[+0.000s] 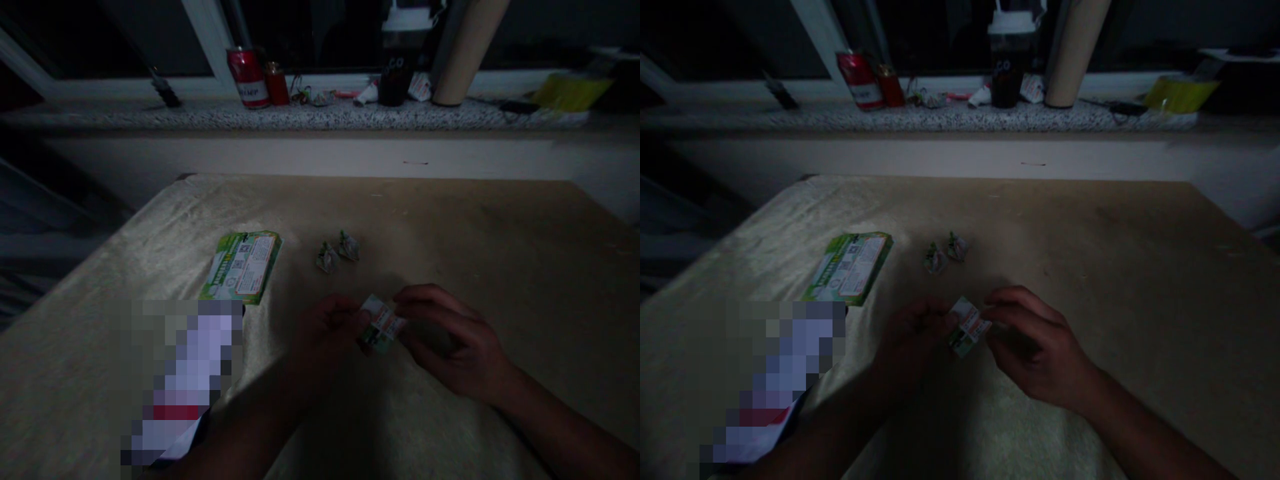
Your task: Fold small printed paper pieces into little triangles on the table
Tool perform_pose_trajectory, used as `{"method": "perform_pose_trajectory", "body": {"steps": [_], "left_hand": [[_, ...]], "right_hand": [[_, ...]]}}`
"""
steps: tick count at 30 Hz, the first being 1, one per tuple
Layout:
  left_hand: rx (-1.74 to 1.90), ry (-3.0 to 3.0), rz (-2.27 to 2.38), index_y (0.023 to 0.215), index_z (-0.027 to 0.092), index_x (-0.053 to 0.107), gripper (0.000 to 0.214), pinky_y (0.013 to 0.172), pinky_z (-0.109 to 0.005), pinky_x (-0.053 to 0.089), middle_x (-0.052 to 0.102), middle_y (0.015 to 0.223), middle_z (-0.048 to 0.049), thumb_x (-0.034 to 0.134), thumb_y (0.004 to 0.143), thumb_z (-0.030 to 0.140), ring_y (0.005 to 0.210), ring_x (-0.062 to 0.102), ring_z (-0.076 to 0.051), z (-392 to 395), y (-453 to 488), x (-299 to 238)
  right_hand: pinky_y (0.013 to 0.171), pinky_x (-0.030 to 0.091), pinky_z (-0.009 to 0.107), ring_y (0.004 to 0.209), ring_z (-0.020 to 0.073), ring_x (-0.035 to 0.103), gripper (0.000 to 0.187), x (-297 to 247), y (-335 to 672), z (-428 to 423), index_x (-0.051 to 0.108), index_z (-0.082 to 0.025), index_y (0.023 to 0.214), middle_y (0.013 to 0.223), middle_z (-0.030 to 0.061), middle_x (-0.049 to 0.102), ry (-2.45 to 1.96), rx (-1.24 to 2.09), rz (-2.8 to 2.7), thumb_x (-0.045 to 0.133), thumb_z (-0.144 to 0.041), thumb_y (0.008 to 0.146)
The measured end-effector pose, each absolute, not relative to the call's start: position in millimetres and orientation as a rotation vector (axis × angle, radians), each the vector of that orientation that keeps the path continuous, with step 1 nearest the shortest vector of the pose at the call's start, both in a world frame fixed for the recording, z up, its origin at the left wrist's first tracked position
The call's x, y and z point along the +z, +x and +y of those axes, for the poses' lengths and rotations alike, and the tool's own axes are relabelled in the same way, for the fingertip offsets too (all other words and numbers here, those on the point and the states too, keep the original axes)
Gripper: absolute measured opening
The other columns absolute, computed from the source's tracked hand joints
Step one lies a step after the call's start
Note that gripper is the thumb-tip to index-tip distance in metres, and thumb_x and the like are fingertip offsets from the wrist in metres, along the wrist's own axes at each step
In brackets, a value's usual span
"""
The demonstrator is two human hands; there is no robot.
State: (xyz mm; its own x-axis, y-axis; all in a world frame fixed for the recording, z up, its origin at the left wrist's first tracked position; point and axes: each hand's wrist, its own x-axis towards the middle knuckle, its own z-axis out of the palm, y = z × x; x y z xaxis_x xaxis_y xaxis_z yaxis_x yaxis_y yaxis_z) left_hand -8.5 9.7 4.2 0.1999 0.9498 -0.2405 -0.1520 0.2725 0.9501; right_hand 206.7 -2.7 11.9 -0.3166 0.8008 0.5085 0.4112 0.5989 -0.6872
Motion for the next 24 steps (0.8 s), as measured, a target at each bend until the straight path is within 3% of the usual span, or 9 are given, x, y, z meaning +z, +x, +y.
{"method": "perform_pose_trajectory", "body": {"steps": [4,7,10,12,15,17,20,24], "left_hand": [[0.98,0.846,0.95,0.106,0.02,0.065,0.041,0.053,-0.024,0.052,0.072,0.065,0.0027,0.085,0.078,0.041,0.054,0.065,-0.013,9.1,-6.6,-2.8],[0.945,0.866,0.913,0.097,0.018,0.07,0.029,0.055,-0.024,0.052,0.072,0.066,0.0009,0.083,0.079,0.038,0.056,0.065,-0.013,7.6,-6.8,-2.9],[0.906,0.978,0.915,0.081,0.016,0.073,0.025,0.06,-0.025,0.053,0.07,0.062,-0.0005,0.074,0.087,0.041,0.057,0.064,-0.013,6.4,-9.4,2.7],[0.891,1.103,0.914,0.08,0.017,0.075,0.03,0.063,-0.026,0.052,0.069,0.062,-0.0006,0.069,0.091,0.045,0.059,0.063,-0.013,5.4,-12.4,7.2],[0.854,1.356,0.991,0.088,0.018,0.078,0.025,0.057,-0.024,0.045,0.066,0.065,0.0011,0.076,0.085,0.043,0.059,0.057,-0.013,3.9,-16.4,12.4],[0.813,1.566,1.05,0.079,0.018,0.075,0.021,0.052,-0.023,0.036,0.058,0.061,0.0028,0.074,0.085,0.037,0.056,0.05,-0.012,3.6,-17.7,14.8],[0.787,1.792,1.012,0.06,0.017,0.061,0.036,0.049,-0.024,0.026,0.042,0.054,0.0045,0.064,0.092,0.034,0.052,0.037,-0.01,4.0,-18.6,16.3],[0.805,1.834,0.91,0.059,0.016,0.057,0.044,0.048,-0.023,0.022,0.035,0.055,0.006,0.061,0.096,0.038,0.051,0.032,-0.008,4.3,-20.7,13.1]], "right_hand": [[0.081,0.062,0.039,0.102,0.0257,0.071,0.031,10.6,204.1,-0.9,0.072,-0.025,0.119,0.116,0.0112,0.071,-0.843,0.398,-2.072,0.071,-0.013,0.09],[0.084,0.061,0.043,0.1,0.0255,0.071,0.032,9.4,203.0,0.8,0.072,-0.025,0.12,0.11,0.0092,0.075,-0.751,0.355,-2.08,0.071,-0.011,0.091],[0.078,0.061,0.039,0.089,0.023,0.072,0.027,11.0,202.5,1.3,0.074,-0.022,0.116,0.098,0.0083,0.078,-0.729,0.395,-2.036,0.07,-0.01,0.092],[0.072,0.06,0.035,0.08,0.0211,0.073,0.021,14.2,202.0,0.3,0.077,-0.02,0.109,0.088,0.0073,0.077,-0.784,0.467,-1.981,0.071,-0.009,0.092],[0.062,0.058,0.028,0.072,0.0186,0.073,0.012,19.4,201.2,-2.9,0.078,-0.02,0.095,0.081,0.0054,0.076,-0.919,0.612,-1.871,0.072,-0.01,0.091],[0.058,0.056,0.025,0.067,0.0169,0.073,0.009,21.1,200.4,-5.1,0.078,-0.021,0.089,0.079,0.0041,0.077,-0.992,0.737,-1.815,0.074,-0.013,0.09],[0.057,0.055,0.022,0.063,0.0143,0.072,0.009,19.9,199.2,-7.1,0.08,-0.021,0.085,0.075,0.0022,0.079,-1.03,0.986,-1.751,0.075,-0.017,0.091],[0.057,0.055,0.019,0.062,0.013,0.071,0.011,15.3,200.4,-6.7,0.082,-0.019,0.087,0.074,0.0034,0.08,-1.008,1.273,-1.637,0.076,-0.026,0.092]]}}
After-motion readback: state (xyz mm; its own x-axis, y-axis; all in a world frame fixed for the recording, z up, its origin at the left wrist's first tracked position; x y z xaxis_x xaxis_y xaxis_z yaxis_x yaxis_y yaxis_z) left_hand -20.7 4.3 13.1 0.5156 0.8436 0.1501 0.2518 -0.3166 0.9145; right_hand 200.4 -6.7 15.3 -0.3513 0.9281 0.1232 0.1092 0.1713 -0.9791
